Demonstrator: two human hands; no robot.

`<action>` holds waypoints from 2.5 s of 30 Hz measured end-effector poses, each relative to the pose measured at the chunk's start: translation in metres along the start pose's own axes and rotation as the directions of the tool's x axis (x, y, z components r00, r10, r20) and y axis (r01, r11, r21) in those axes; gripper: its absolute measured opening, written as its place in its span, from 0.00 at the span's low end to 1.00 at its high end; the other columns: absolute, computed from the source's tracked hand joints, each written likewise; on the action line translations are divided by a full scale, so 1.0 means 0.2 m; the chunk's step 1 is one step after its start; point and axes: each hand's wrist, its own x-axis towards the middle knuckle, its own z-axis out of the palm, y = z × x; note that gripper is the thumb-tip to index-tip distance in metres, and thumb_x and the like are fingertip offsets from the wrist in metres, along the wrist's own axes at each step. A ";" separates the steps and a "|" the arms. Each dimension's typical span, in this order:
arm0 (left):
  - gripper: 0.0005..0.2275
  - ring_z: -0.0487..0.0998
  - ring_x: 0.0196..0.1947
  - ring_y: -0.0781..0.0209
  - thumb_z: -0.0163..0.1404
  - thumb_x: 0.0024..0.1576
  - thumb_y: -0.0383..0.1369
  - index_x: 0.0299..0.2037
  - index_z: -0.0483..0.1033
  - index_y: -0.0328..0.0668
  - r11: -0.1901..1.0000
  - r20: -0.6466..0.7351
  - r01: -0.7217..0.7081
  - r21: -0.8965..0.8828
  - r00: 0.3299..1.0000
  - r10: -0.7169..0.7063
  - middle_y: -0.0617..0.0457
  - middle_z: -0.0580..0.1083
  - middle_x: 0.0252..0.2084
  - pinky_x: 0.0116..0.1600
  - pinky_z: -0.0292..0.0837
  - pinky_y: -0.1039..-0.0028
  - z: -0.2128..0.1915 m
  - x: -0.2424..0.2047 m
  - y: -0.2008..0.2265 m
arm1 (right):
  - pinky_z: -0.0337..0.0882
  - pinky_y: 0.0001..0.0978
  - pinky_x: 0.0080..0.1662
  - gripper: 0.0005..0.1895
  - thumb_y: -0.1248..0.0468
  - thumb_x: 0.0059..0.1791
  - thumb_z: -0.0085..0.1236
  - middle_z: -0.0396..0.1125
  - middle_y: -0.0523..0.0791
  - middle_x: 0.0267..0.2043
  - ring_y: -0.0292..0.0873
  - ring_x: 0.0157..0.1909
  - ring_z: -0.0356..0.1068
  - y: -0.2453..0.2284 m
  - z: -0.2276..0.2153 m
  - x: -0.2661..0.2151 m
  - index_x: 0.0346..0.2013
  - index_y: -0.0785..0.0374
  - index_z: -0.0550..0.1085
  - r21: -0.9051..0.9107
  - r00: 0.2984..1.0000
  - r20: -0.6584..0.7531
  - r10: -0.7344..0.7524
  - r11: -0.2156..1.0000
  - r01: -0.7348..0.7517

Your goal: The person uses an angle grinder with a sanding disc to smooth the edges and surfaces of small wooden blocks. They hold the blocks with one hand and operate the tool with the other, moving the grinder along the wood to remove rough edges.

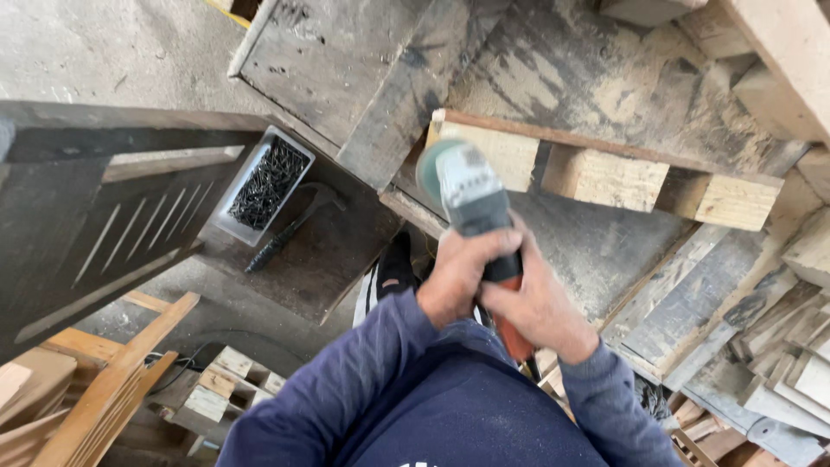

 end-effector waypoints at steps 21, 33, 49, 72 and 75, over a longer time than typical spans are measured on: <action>0.13 0.79 0.34 0.59 0.61 0.51 0.30 0.44 0.78 0.32 0.990 -0.039 0.096 0.104 0.995 -0.092 0.49 0.78 0.36 0.42 0.78 0.67 0.08 0.10 0.09 | 0.69 0.41 0.61 0.52 0.60 0.41 0.61 0.64 0.54 0.62 0.50 0.62 0.68 -0.03 -0.08 0.08 0.75 0.63 0.47 0.135 0.999 -0.006 -0.045 0.990 0.045; 0.11 0.79 0.37 0.62 0.60 0.52 0.27 0.44 0.79 0.33 0.995 0.035 0.069 0.069 0.997 -0.072 0.51 0.78 0.38 0.44 0.78 0.71 0.11 0.16 0.09 | 0.68 0.42 0.60 0.52 0.62 0.41 0.62 0.64 0.55 0.61 0.51 0.62 0.68 -0.05 -0.11 0.08 0.75 0.63 0.47 0.150 0.998 -0.039 -0.040 0.988 0.046; 0.14 0.78 0.37 0.61 0.60 0.51 0.29 0.46 0.77 0.33 0.996 0.007 0.076 -0.044 0.997 -0.076 0.51 0.77 0.39 0.44 0.77 0.69 0.17 0.18 -0.06 | 0.71 0.41 0.57 0.51 0.60 0.41 0.63 0.68 0.55 0.57 0.52 0.59 0.72 0.07 -0.24 0.07 0.74 0.61 0.50 0.036 1.000 -0.016 -0.004 0.999 0.005; 0.15 0.78 0.41 0.62 0.61 0.52 0.31 0.48 0.76 0.34 0.998 0.147 0.054 -0.037 0.988 -0.048 0.51 0.76 0.42 0.49 0.77 0.68 0.45 0.35 -0.43 | 0.71 0.43 0.57 0.53 0.58 0.40 0.63 0.67 0.56 0.59 0.53 0.60 0.72 0.35 -0.59 -0.01 0.75 0.58 0.48 -0.084 0.994 -0.095 0.054 0.995 -0.062; 0.16 0.79 0.42 0.61 0.61 0.52 0.31 0.48 0.76 0.33 0.997 0.160 0.065 -0.038 0.985 -0.058 0.50 0.76 0.43 0.49 0.78 0.67 0.48 0.37 -0.46 | 0.72 0.43 0.56 0.53 0.58 0.40 0.62 0.67 0.56 0.59 0.53 0.58 0.72 0.37 -0.62 -0.03 0.76 0.58 0.47 -0.058 0.992 -0.100 0.083 0.994 -0.089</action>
